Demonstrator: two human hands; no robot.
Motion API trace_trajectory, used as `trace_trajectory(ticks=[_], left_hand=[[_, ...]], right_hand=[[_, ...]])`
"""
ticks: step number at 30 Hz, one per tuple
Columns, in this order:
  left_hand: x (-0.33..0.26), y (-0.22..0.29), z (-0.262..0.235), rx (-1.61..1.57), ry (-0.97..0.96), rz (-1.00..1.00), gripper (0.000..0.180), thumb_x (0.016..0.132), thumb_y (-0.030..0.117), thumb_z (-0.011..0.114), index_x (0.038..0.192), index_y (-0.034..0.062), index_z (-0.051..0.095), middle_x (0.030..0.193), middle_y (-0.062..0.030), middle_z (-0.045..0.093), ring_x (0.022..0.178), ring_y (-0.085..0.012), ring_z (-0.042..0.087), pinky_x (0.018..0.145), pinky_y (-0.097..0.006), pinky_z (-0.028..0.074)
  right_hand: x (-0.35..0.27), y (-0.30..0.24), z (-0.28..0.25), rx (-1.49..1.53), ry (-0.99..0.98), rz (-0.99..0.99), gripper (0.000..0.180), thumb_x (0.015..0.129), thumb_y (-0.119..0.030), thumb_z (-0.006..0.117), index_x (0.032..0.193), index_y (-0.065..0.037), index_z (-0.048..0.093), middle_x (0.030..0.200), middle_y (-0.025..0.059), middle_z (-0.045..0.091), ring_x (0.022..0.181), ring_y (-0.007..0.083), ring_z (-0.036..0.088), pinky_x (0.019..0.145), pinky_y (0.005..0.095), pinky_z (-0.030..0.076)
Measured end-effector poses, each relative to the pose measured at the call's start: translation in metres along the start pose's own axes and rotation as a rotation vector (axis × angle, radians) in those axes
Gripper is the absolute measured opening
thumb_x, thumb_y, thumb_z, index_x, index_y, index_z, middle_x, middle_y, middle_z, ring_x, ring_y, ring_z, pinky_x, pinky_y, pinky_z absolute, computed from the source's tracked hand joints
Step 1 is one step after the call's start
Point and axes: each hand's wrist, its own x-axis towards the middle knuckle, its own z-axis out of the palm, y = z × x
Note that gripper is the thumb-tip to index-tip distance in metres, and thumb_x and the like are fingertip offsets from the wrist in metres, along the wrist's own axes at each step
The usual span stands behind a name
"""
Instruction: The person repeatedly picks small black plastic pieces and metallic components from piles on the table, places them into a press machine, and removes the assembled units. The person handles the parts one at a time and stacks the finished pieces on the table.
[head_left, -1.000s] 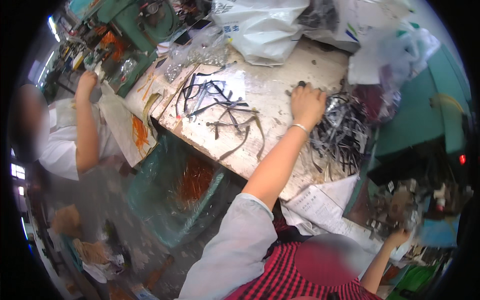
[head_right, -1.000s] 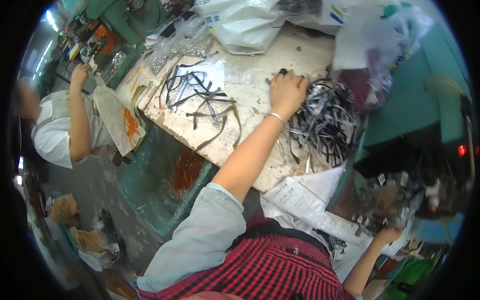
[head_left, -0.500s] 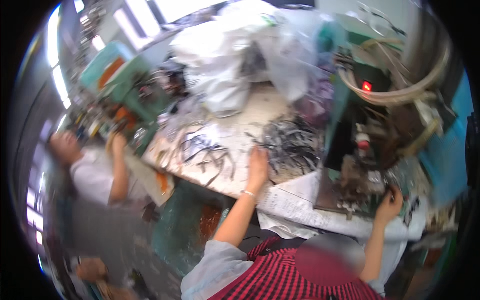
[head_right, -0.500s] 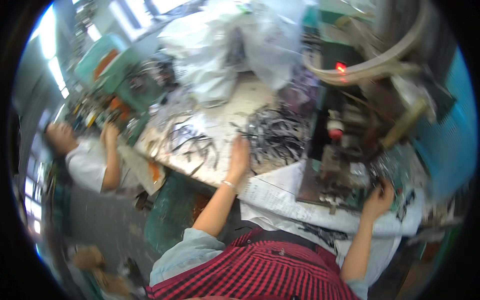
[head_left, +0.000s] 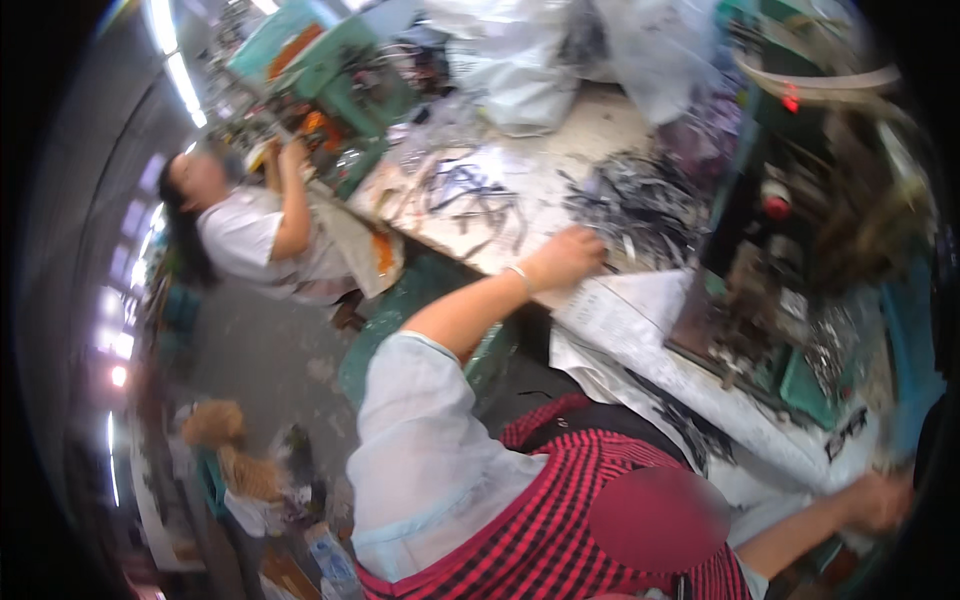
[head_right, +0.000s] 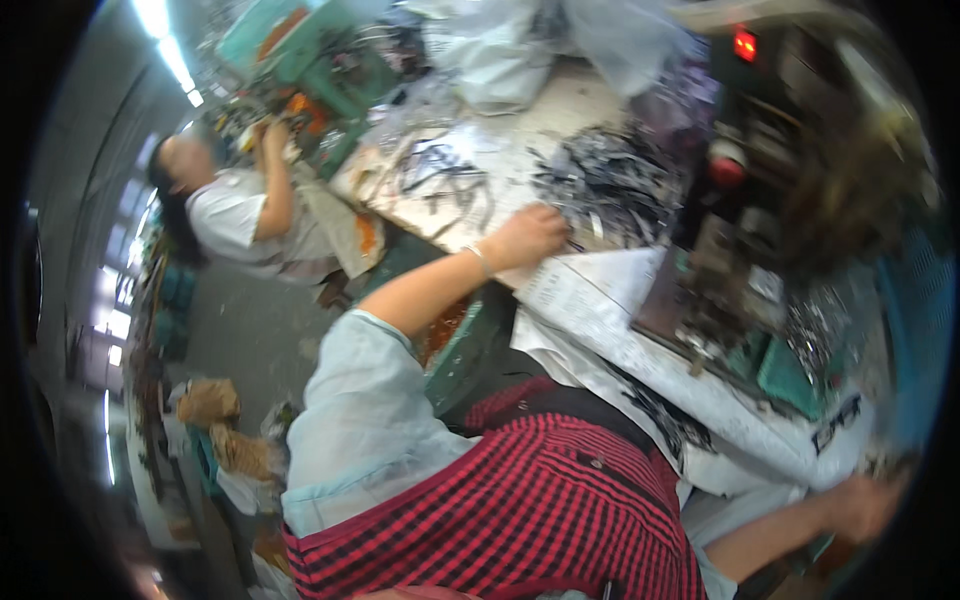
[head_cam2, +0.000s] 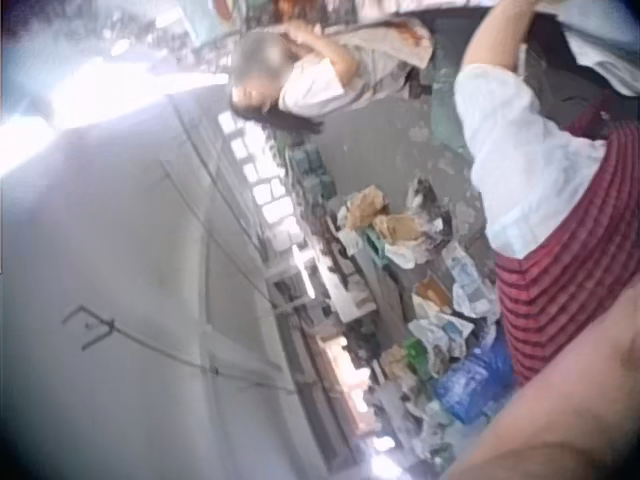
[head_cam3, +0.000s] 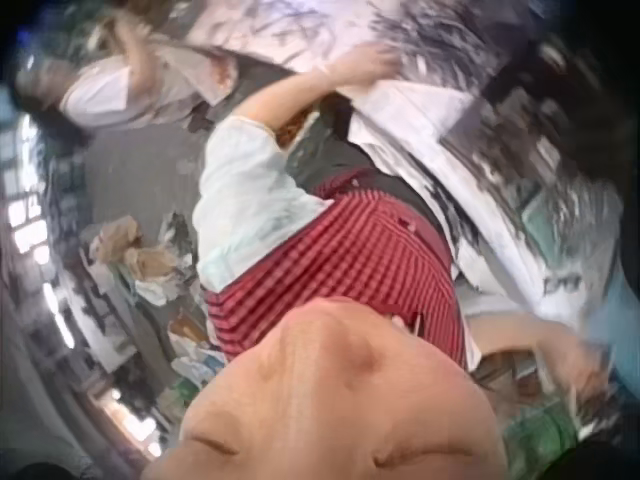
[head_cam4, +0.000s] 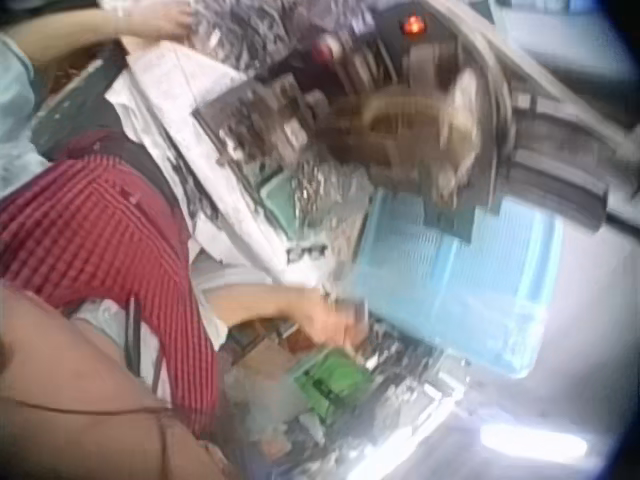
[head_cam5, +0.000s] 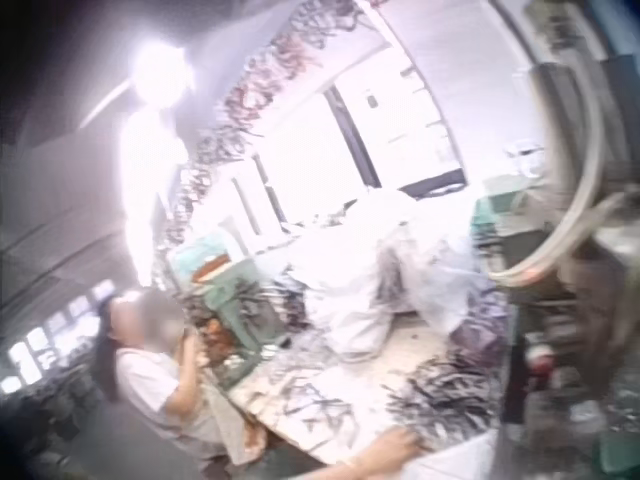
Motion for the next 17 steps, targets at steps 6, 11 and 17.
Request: trace_trajectory(ticks=[6, 11, 17], left_hand=[[0.021, -0.008, -0.017, -0.442, 0.305, -0.327, 0.023, 0.086, 0.008, 0.069, 0.108, 0.0078, 0.075, 0.103, -0.0110, 0.073, 0.088, -0.0306, 0.069, 0.075, -0.040, 0.056], [0.072, 0.030, -0.058, -1.507, 0.880, -0.892, 0.022, 0.108, 0.019, 0.054, 0.125, 0.0051, 0.051, 0.101, -0.0116, 0.073, 0.082, -0.0139, 0.063, 0.072, -0.028, 0.049], [0.109, 0.126, -0.131, -2.099, 0.481, -0.394, 0.032, 0.106, 0.027, 0.058, 0.130, 0.0058, 0.053, 0.098, -0.0047, 0.063, 0.084, -0.0097, 0.056, 0.072, -0.025, 0.044]], right_hand=[[-0.086, -0.074, 0.014, 1.009, -0.510, 0.532, 0.025, 0.098, -0.005, 0.066, 0.122, -0.002, 0.073, 0.120, 0.0084, 0.074, 0.114, 0.0179, 0.066, 0.102, 0.0325, 0.049], [-0.068, -0.094, 0.018, 0.824, -0.440, 0.255, 0.017, 0.088, -0.006, 0.068, 0.103, -0.002, 0.075, 0.101, 0.0164, 0.074, 0.092, 0.0348, 0.070, 0.083, 0.0426, 0.053], [-0.051, -0.114, 0.023, 0.484, -0.540, 0.181, 0.011, 0.083, -0.015, 0.072, 0.090, -0.007, 0.074, 0.090, 0.0110, 0.068, 0.089, 0.0345, 0.064, 0.077, 0.0463, 0.051]])
